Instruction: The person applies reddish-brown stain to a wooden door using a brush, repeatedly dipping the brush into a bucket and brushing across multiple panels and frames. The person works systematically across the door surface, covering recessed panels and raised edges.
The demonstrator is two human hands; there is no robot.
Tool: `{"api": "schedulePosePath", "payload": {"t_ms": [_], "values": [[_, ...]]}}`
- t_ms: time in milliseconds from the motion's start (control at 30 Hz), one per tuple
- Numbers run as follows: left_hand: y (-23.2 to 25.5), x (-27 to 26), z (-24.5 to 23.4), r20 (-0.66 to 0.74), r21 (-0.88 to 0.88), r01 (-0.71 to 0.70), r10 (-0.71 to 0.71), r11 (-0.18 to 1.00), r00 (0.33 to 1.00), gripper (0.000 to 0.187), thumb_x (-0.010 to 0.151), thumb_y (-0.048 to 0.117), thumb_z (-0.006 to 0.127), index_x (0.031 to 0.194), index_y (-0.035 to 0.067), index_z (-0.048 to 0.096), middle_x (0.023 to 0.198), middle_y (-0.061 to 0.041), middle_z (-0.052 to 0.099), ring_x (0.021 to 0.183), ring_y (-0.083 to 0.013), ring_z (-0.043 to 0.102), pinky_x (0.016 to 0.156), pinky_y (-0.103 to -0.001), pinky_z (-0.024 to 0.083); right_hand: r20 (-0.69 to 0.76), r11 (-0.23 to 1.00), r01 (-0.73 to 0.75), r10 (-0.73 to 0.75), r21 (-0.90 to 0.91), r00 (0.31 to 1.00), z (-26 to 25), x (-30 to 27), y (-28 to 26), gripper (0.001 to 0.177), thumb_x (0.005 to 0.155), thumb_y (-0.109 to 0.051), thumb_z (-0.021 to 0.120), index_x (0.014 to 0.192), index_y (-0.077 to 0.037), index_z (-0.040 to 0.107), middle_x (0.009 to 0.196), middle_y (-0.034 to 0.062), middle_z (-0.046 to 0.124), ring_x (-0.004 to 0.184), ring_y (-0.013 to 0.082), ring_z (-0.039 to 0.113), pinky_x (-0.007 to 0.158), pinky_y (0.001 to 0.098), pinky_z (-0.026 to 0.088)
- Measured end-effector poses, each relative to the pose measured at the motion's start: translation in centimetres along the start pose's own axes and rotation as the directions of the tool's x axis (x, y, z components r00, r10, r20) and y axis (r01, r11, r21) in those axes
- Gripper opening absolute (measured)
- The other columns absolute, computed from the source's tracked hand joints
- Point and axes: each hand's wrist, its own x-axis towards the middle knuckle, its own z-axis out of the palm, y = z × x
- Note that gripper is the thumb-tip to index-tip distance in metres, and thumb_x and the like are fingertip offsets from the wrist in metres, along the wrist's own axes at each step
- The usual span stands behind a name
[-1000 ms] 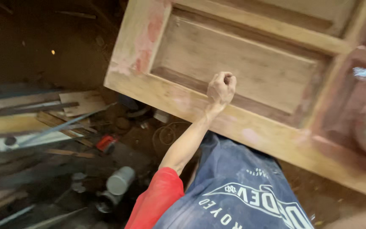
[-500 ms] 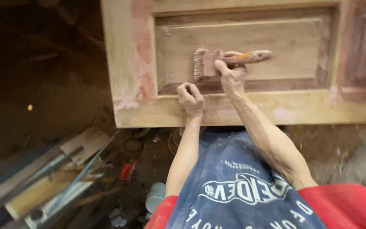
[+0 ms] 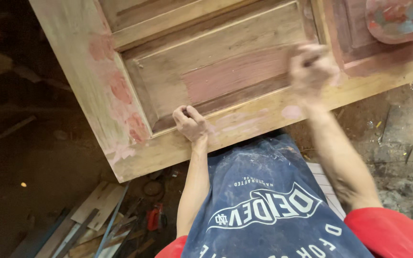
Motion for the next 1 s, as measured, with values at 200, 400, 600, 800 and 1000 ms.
{"api": "schedulePosePath", "payload": {"t_ms": [200,400,600,800,1000], "values": [[-1.3,-0.6,-0.2,-0.109,-0.033,0.053,-0.056,0.998,0.992,0.017,0.100,0.018,0.057,0.099,0.001,0.058,0.092,-0.013,0.063,0.082,-0.0275,0.060,0.074,-0.041,0.051,0.131,0.942,0.132,-0.179,0.309,0.975,6.4,-4.5,-18.7,0.005,0.090,-0.012,0.065,0.089,-0.017,0.063,0.099,0.0006,0.073,0.088,0.0236,0.070,0.077,0.0400,0.055],[-2.6,-0.4,-0.7,-0.188,-0.207,0.098,-0.138,0.973,0.972,0.019,0.099,0.020,0.054,0.099,0.001,0.054,0.088,-0.010,0.058,0.075,-0.0212,0.054,0.067,-0.037,0.047,0.332,0.675,-0.338,0.143,0.656,0.932,6.0,-2.4,-21.3,0.015,0.090,-0.022,0.075,0.096,-0.013,0.065,0.094,0.0048,0.073,0.082,0.0240,0.073,0.072,0.0365,0.060],[-2.2,-0.5,-0.9,-0.117,-0.114,0.025,-0.039,0.993,0.992,0.018,0.101,0.019,0.056,0.100,0.001,0.057,0.088,-0.011,0.061,0.078,-0.0235,0.057,0.070,-0.037,0.049,0.380,0.764,-0.433,0.264,0.479,0.886,1.9,1.5,-5.2,0.011,0.094,-0.019,0.073,0.100,-0.011,0.071,0.084,0.0054,0.074,0.072,0.0184,0.073,0.064,0.0346,0.059],[-0.3,-1.6,0.0,-0.123,-0.032,0.067,-0.070,0.997,0.990,0.017,0.098,0.023,0.062,0.102,0.007,0.064,0.092,-0.012,0.070,0.081,-0.0279,0.068,0.072,-0.040,0.055,0.104,0.971,-0.118,0.097,0.210,0.990,-3.7,4.9,6.1,0.008,0.096,-0.011,0.074,0.103,-0.007,0.073,0.088,0.0070,0.075,0.077,0.0181,0.074,0.068,0.0349,0.061],[-0.8,-2.3,-1.2,-0.184,0.099,-0.092,0.109,0.991,0.977,0.015,0.100,0.023,0.061,0.099,0.008,0.062,0.094,-0.014,0.065,0.081,-0.0312,0.066,0.072,-0.042,0.054,0.213,0.943,-0.085,0.016,0.320,0.977,-3.0,1.9,1.6,0.006,0.101,-0.008,0.076,0.104,-0.004,0.073,0.089,0.0075,0.076,0.080,0.0172,0.075,0.072,0.0351,0.061]]}}
